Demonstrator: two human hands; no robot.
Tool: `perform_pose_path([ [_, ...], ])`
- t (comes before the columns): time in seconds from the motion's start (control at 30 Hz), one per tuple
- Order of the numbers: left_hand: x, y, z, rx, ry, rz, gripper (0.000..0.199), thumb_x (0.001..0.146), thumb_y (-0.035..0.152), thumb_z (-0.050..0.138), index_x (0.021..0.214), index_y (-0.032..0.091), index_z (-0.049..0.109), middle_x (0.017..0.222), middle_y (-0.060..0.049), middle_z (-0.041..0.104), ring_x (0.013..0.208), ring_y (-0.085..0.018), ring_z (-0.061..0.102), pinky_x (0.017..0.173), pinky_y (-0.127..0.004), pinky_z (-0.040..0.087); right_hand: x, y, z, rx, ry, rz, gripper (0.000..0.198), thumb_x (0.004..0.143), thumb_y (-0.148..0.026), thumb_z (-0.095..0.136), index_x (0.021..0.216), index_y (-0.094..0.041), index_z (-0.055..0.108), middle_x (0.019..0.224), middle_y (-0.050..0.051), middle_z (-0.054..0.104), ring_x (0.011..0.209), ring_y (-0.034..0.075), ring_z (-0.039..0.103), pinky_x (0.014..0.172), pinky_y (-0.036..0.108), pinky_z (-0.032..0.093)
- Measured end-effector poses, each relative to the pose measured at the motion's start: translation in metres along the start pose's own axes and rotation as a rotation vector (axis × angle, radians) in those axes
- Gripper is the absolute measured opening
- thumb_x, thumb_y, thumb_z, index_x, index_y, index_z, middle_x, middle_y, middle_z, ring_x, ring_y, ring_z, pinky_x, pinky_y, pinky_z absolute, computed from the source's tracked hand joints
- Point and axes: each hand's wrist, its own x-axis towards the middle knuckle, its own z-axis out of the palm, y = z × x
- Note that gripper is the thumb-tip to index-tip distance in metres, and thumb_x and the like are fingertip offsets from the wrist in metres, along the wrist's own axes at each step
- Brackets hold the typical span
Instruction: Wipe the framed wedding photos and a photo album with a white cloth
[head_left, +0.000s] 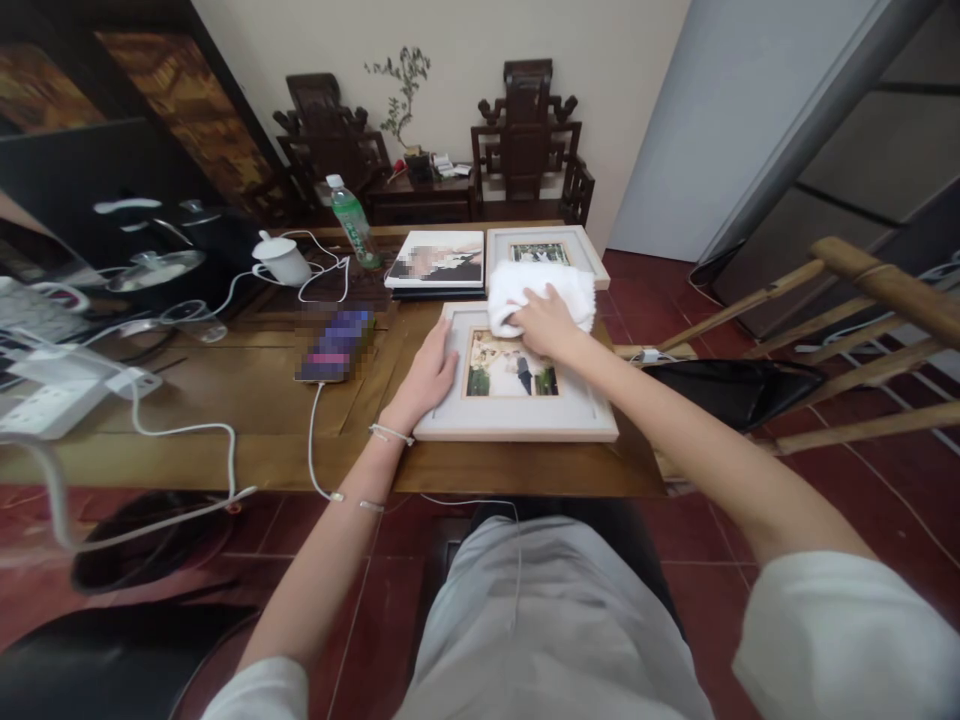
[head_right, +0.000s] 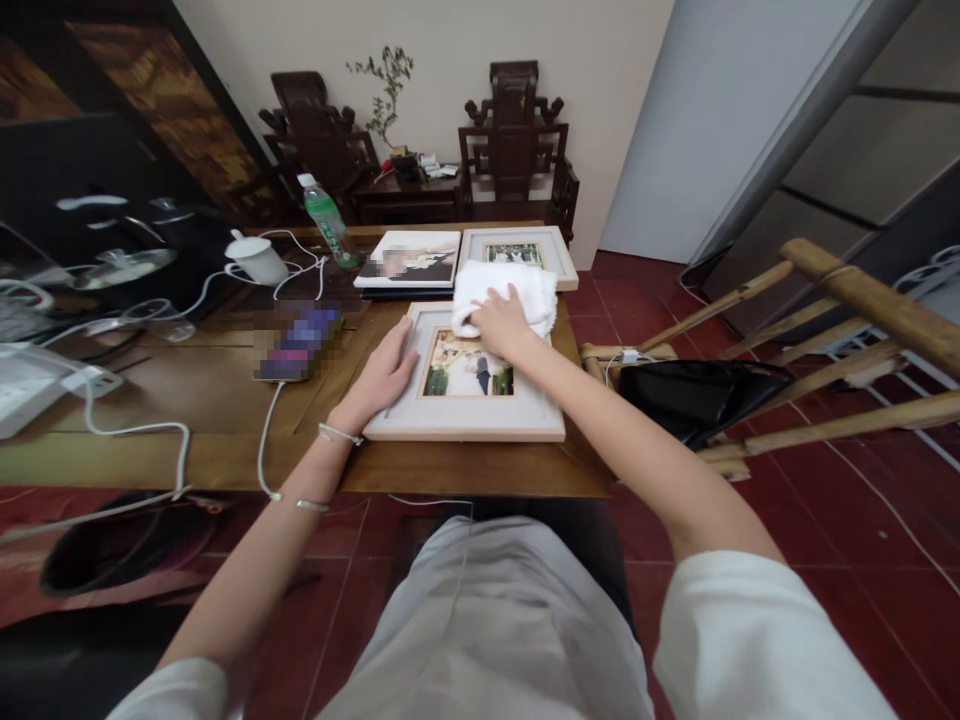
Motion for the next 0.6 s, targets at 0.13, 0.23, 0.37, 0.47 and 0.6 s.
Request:
perform_pose_path([
  [0.13,-0.001,0.002,0.000,0.006,-0.028,-0.021,0.055,0.095,0.027,0.045,0.148,0.013,0.042,0.159,-0.017,0.041,0.151,-0.029,0.032,0.126,-0.051,0.024,-0.028,0.032,-0.004,-0.032,-0.085,0.145,0.046,0.090,-0.007,0.044,0.125,-0.018,0.071,0.127,0.019,0.066,0.121,0.032,0.056,0.107,0.052,0.031],
  [0.23,-0.001,0.001,0.001,0.011,-0.037,0.008,0.051,0.094,0.023,0.043,0.143,0.013,0.048,0.157,-0.016,0.043,0.151,-0.029,0.031,0.126,-0.052,0.024,-0.052,0.031,-0.006,-0.066,-0.091,0.130,0.048,0.089,-0.003,0.040,0.124,-0.013,0.071,0.127,0.019,0.066,0.124,0.035,0.052,0.100,0.047,0.036],
  [0.37,0.000,-0.003,0.001,0.016,-0.046,0.042,0.051,0.091,0.017,0.039,0.141,0.013,0.051,0.156,-0.015,0.045,0.151,-0.027,0.033,0.126,-0.052,0.024,-0.091,0.000,-0.016,-0.061,-0.103,0.055,0.044,0.087,-0.004,0.043,0.118,-0.010,0.074,0.136,0.018,0.063,0.124,0.039,0.049,0.096,0.047,0.038],
  [0.47,0.000,-0.003,0.000,0.021,-0.059,0.048,0.051,0.091,0.016,0.039,0.140,0.015,0.052,0.157,-0.013,0.045,0.151,-0.028,0.031,0.126,-0.053,0.025,-0.124,-0.026,-0.034,-0.006,-0.188,-0.025,0.043,0.085,-0.004,0.045,0.115,-0.014,0.075,0.133,0.016,0.065,0.117,0.037,0.054,0.091,0.045,0.040],
  [0.6,0.000,-0.003,-0.002,0.026,-0.069,0.059,0.050,0.092,0.017,0.039,0.139,0.013,0.053,0.157,-0.014,0.045,0.152,-0.029,0.030,0.126,-0.053,0.025,-0.154,-0.048,-0.055,0.082,-0.238,-0.143,0.047,0.082,0.000,0.045,0.116,-0.016,0.073,0.126,0.015,0.069,0.110,0.034,0.060,0.087,0.041,0.043],
])
